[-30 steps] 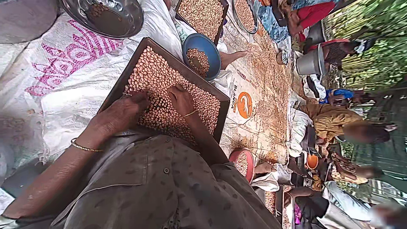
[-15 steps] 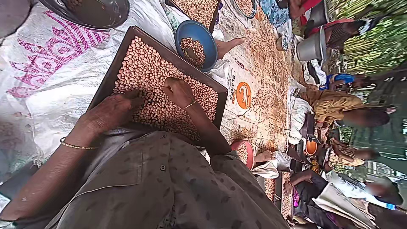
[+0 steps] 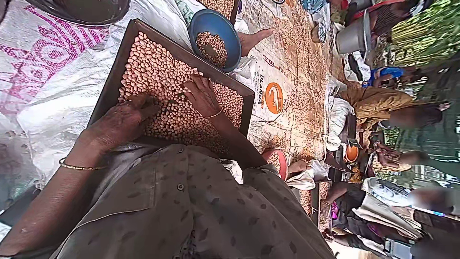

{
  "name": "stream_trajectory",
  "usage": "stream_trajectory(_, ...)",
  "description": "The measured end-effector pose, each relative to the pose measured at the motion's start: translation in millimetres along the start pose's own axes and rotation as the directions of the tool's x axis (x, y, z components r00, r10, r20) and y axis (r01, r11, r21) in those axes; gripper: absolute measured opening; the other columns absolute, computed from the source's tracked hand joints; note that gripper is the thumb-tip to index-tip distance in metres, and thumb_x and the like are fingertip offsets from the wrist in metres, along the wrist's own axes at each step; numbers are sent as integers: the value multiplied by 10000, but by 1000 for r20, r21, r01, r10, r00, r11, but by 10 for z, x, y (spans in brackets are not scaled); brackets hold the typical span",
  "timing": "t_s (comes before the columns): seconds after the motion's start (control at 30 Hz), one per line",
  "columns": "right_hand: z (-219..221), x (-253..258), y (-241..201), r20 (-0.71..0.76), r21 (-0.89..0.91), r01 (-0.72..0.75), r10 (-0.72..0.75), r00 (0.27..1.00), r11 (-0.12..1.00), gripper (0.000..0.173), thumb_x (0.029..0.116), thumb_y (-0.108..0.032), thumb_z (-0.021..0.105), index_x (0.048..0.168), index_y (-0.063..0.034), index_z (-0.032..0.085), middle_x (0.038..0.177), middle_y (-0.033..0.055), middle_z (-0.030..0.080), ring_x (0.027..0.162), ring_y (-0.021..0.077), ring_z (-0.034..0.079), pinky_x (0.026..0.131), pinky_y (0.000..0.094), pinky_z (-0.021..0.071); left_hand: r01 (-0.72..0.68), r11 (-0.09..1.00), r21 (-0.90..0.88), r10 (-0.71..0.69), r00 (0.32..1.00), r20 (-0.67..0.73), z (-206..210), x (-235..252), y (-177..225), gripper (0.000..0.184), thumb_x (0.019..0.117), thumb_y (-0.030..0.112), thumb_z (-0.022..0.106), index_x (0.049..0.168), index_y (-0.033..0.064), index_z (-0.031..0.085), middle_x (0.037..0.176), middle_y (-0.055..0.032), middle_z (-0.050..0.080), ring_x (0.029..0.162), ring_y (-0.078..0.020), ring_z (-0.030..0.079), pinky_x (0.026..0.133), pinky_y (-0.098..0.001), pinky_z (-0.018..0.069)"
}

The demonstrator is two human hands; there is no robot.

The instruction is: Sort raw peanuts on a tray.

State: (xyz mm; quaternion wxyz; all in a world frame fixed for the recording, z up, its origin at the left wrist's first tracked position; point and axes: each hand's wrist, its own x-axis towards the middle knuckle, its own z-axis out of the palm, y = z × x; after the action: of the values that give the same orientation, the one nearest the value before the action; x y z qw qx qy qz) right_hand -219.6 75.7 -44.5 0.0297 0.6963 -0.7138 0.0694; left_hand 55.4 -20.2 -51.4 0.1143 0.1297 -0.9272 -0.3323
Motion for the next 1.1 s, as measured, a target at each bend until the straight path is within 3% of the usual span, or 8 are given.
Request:
stream_trajectory(0.1,-196,-282,317,7,-68,-181,182,983,981,245,996,-153,604,1166,-34,734,1281,220,662,1217,425,609,994,547,501,-36,999,-9,36,998,44,-1,-10,-42,373,890,0,637,1258,25,692,1258,-292,612,1148,-512,611,932,-673,493)
stream_trajectory(0.27,-627,-797,200,56,-40,-428,430,901,903,244,843,73,583,973,-47,752,1210,150,718,1201,360,634,1007,606,434,-110,994,-6,110,993,42,79,-26,-171,262,919,115,568,1098,5,726,1090,-238,651,1026,-467,653,830,-656,521)
stream_trajectory(0.47,-605,-1170,-288,65,484,-154,140,988,862,138,888,32,681,1016,4,726,1057,169,697,997,287,691,873,422,597,-83,996,-24,84,994,74,64,-26,-194,295,978,210,510,1073,46,736,1007,-182,643,943,-417,657,766,-651,508)
stream_trajectory(0.83,-442,-1272,-419,201,405,-126,46,978,906,130,959,-88,654,964,4,747,971,165,728,983,317,711,892,463,576,45,993,109,-49,998,35,61,148,159,84,939,0,644,977,-10,718,1086,-260,594,849,-471,653,644,-652,525)
stream_trajectory(0.9,-471,-1293,-345,159,676,-229,165,973,701,121,958,-43,667,1003,46,737,943,147,725,878,205,704,823,344,587,28,994,108,-33,999,43,-6,273,323,84,957,13,637,985,2,716,1093,-240,596,838,-449,663,625,-632,537)
stream_trajectory(0.97,-530,-1279,-244,159,924,-267,362,918,273,104,986,4,599,1026,46,685,856,74,688,697,79,638,667,226,564,-74,996,57,72,997,40,-33,437,438,111,968,11,599,962,9,710,994,-192,609,823,-399,659,637,-581,540)
stream_trajectory(1.03,-491,-1195,-66,190,981,-139,512,837,-137,170,1022,-29,489,1018,-22,659,894,38,697,694,91,662,658,263,593,-157,988,-6,157,985,71,14,634,491,151,983,39,565,964,30,714,953,-136,619,860,-342,650,713,-550,546)
stream_trajectory(1.1,-538,-1106,54,253,945,-59,601,759,-323,234,1056,-100,385,1012,-81,614,944,51,701,721,130,677,653,277,588,-156,988,-17,157,978,141,108,829,554,139,1004,41,569,963,19,701,988,-152,640,945,-350,652,817,-550,539)
